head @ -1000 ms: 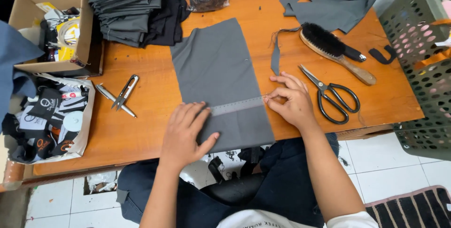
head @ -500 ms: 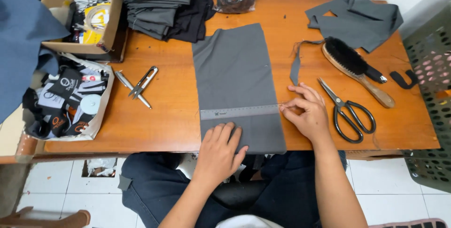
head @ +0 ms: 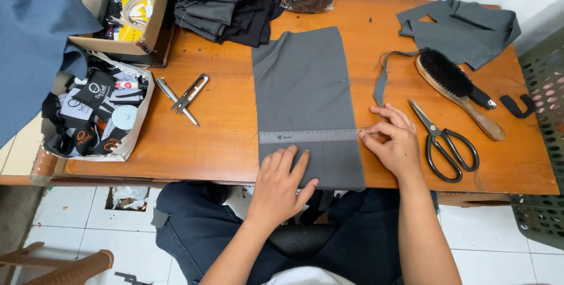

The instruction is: The person measures and marks a gray fabric piece on a wooden table using a ruler and a pen. They repeatedly reposition the ruler and draw straight lines along its edge to create a pattern on the fabric.

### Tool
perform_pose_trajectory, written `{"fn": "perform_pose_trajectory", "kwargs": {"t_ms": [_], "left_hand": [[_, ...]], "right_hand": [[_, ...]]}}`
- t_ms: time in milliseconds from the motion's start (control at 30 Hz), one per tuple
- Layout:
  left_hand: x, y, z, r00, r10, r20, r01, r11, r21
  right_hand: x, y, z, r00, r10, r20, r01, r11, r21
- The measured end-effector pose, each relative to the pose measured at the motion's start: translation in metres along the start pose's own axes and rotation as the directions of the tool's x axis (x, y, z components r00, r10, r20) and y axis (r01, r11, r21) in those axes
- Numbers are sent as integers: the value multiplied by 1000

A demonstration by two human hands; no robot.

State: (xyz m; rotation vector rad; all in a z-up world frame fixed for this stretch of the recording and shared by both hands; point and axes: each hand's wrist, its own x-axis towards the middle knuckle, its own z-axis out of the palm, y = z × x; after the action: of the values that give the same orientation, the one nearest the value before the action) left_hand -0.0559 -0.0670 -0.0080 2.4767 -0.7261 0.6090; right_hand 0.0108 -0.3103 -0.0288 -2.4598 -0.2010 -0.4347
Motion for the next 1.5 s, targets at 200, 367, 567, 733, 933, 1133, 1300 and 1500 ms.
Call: {"fn": "perform_pose_trajectory", "kwargs": {"t_ms": [200, 367, 567, 733, 933, 1133, 1300, 1500], "left_hand": [[0, -10, -2, 999, -39, -27, 41, 997, 71], [-9, -12, -4, 979, -147, -141, 162, 981, 104], [-16, -18, -3, 963, -188, -194, 210, 973, 98], [-18, -18, -3, 963, -187, -194, 208, 974, 93], [-20, -19, -1, 963, -195, -186, 216, 971, 101], [-20, -21, -3, 965, -199, -171, 216, 972, 90], [-20, -19, -4, 961, -217, -172, 232, 970, 78], [-19, -19, -4, 965, -216, -152, 233, 967, 105]], "right_hand": [[0, -3, -1, 1000, 3, -1, -3, 1000, 7], [1, -5, -2, 1000, 5, 2, -5, 1000, 10], [1, -5, -3, 1000, 12, 0, -12, 1000, 12], [1, -7, -4, 1000, 16, 2, -16, 1000, 12], [1, -5, -3, 1000, 16, 10, -16, 1000, 14], [1, -4, -3, 1000, 9, 7, -9, 1000, 17], [0, -3, -2, 1000, -2, 4, 2, 1000, 13], [1, -4, -2, 1000, 2, 0, -2, 1000, 8]]}}
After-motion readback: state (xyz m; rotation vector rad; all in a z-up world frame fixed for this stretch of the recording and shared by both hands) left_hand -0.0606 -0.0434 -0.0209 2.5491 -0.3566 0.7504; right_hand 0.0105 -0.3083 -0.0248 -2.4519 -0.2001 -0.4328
